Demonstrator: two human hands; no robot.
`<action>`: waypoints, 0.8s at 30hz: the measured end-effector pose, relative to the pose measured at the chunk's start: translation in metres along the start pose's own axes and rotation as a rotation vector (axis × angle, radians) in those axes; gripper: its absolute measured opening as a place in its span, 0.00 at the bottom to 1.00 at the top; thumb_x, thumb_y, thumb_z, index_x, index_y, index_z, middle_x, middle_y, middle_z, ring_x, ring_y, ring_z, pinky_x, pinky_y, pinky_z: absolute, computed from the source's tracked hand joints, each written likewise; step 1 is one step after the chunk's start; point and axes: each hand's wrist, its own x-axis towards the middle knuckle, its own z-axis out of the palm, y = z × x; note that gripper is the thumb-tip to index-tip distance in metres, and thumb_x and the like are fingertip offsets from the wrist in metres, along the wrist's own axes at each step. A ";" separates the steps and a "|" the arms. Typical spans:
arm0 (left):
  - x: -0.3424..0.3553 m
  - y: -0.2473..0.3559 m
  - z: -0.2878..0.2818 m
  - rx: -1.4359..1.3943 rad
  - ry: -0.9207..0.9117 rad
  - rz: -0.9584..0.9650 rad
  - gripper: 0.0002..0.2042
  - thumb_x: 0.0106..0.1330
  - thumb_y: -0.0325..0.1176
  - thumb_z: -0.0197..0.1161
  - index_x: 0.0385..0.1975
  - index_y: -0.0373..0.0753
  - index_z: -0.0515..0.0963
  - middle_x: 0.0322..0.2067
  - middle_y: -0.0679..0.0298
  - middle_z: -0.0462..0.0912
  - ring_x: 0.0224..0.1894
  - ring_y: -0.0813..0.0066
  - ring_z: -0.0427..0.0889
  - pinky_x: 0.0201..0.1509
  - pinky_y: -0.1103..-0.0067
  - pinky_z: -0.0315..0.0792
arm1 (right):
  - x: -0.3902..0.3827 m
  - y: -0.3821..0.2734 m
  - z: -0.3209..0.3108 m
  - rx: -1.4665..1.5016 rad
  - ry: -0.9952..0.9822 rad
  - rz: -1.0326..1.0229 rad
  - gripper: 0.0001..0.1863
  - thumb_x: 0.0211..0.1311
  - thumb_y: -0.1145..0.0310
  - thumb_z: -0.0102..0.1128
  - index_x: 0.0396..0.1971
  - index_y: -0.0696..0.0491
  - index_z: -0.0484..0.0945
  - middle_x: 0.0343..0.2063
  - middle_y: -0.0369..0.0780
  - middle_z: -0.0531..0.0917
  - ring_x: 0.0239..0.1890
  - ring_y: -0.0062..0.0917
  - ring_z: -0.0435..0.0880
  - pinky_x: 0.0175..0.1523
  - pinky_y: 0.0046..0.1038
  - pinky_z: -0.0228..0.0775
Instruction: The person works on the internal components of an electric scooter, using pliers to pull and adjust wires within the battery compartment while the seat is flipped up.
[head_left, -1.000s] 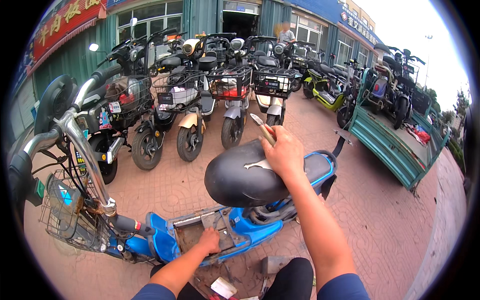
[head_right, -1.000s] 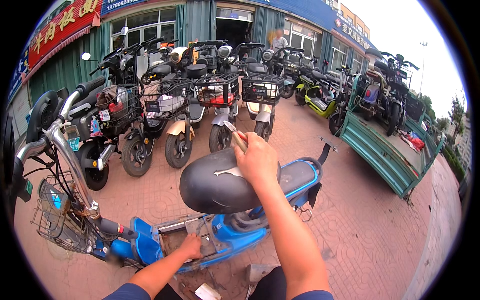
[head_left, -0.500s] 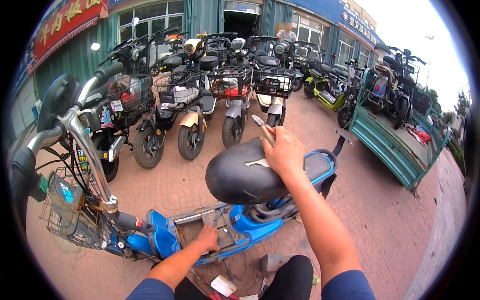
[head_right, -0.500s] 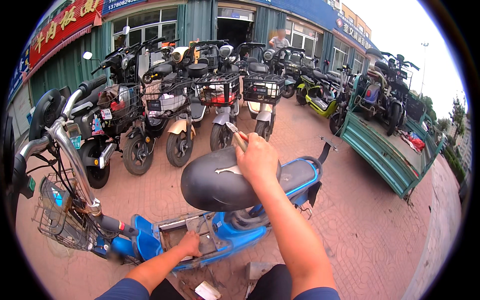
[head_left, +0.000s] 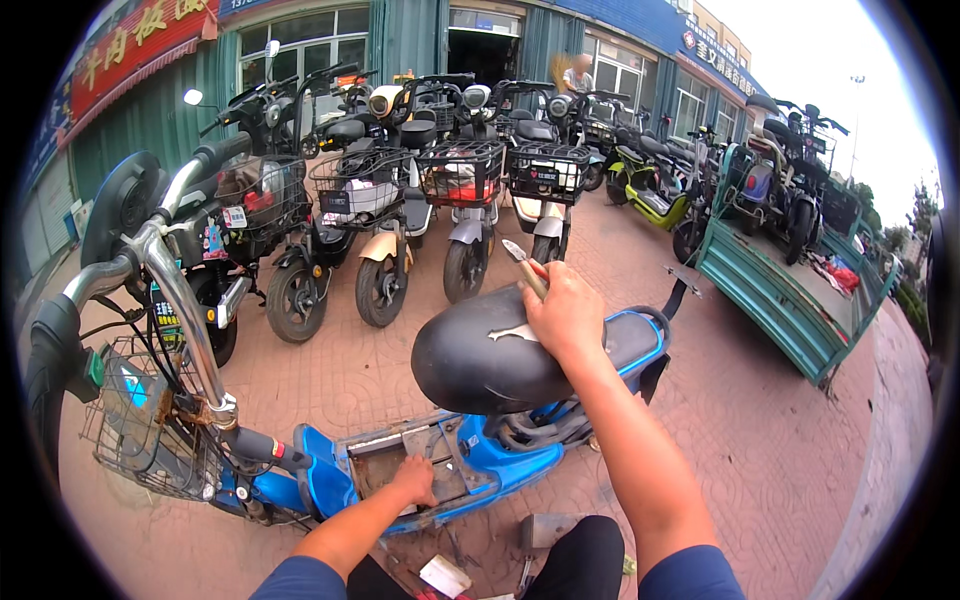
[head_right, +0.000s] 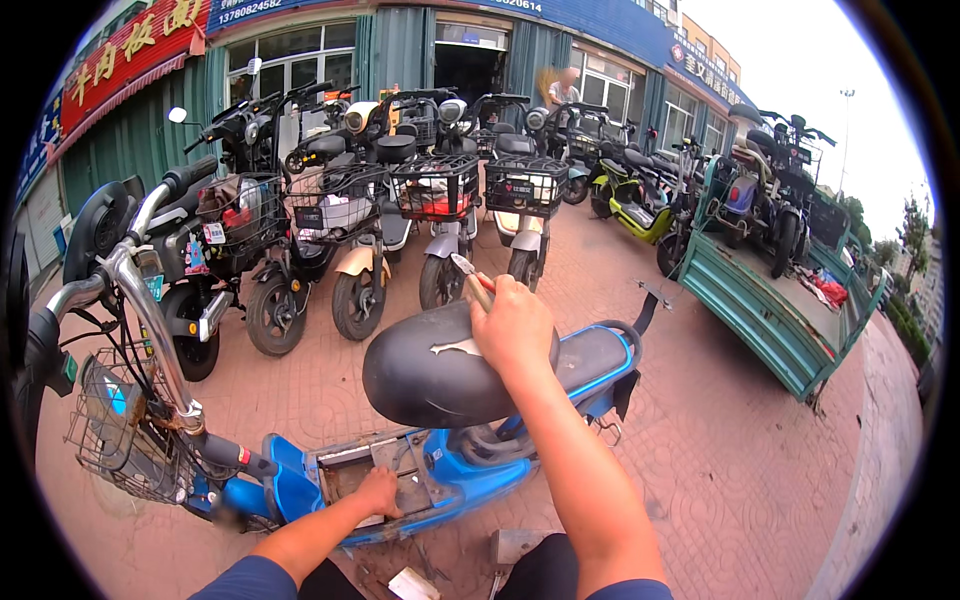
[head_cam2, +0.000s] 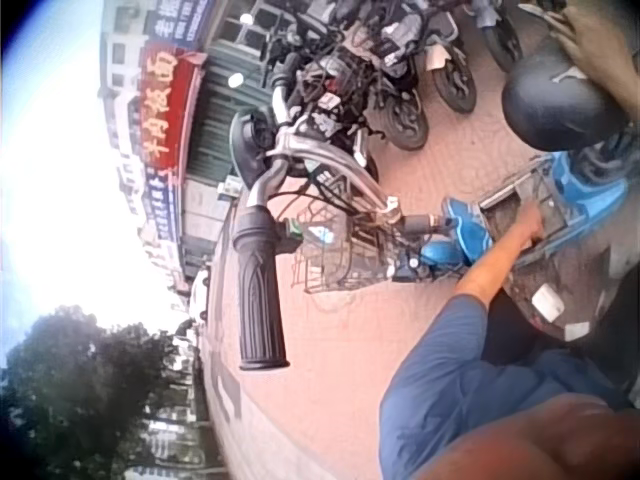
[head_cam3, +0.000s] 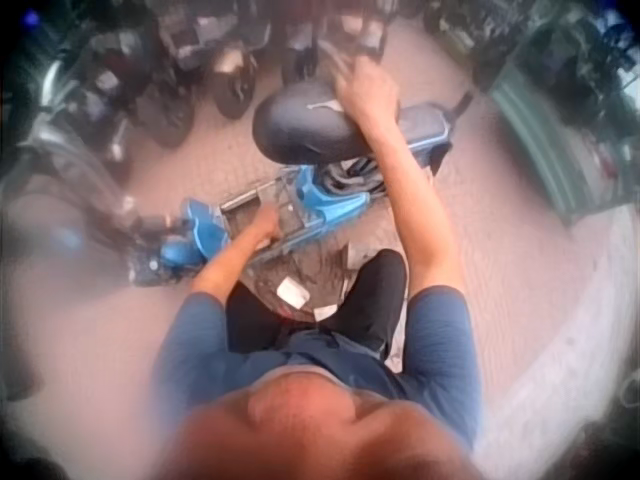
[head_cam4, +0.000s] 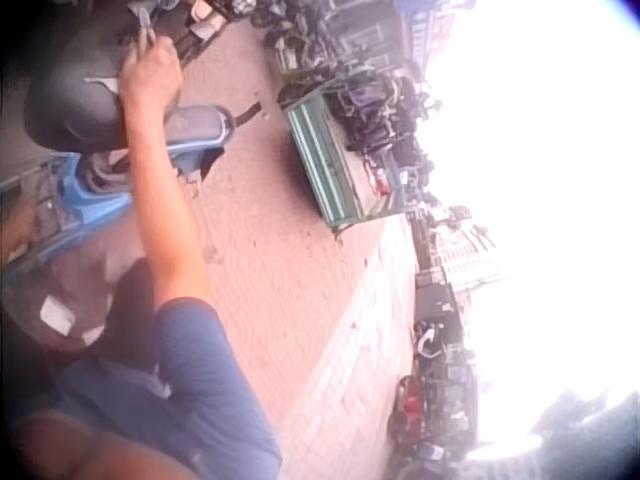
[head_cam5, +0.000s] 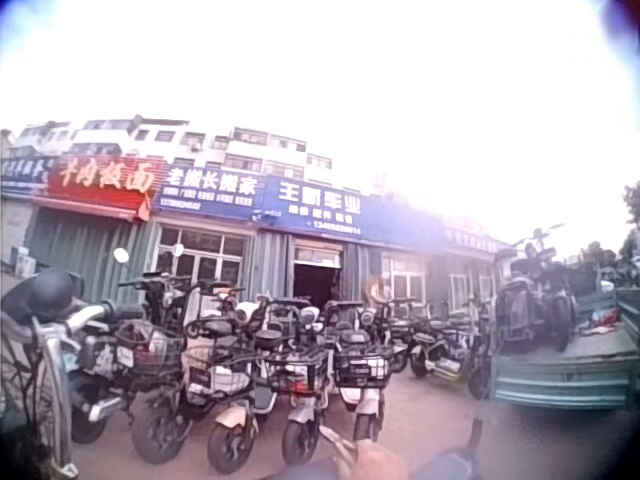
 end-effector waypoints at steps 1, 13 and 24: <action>0.001 0.000 -0.001 -0.010 0.004 0.011 0.45 0.41 0.53 0.84 0.55 0.26 0.77 0.57 0.43 0.77 0.61 0.45 0.77 0.67 0.62 0.74 | 0.001 0.001 -0.002 -0.006 0.015 -0.003 0.18 0.63 0.56 0.70 0.37 0.56 0.79 0.35 0.49 0.87 0.40 0.48 0.88 0.46 0.47 0.80; -0.008 -0.005 0.005 -0.012 -0.020 -0.056 0.45 0.43 0.51 0.84 0.58 0.25 0.75 0.57 0.43 0.75 0.63 0.47 0.75 0.68 0.63 0.74 | 0.002 -0.001 0.006 -0.073 -0.017 -0.007 0.19 0.63 0.54 0.71 0.39 0.56 0.81 0.36 0.49 0.89 0.40 0.47 0.89 0.48 0.46 0.80; -0.009 0.000 -0.010 -0.067 -0.009 -0.067 0.42 0.42 0.46 0.85 0.55 0.26 0.76 0.58 0.44 0.74 0.64 0.46 0.73 0.69 0.61 0.72 | 0.003 0.005 0.008 -0.131 -0.003 -0.020 0.23 0.65 0.49 0.68 0.42 0.57 0.83 0.35 0.51 0.90 0.40 0.48 0.91 0.47 0.46 0.81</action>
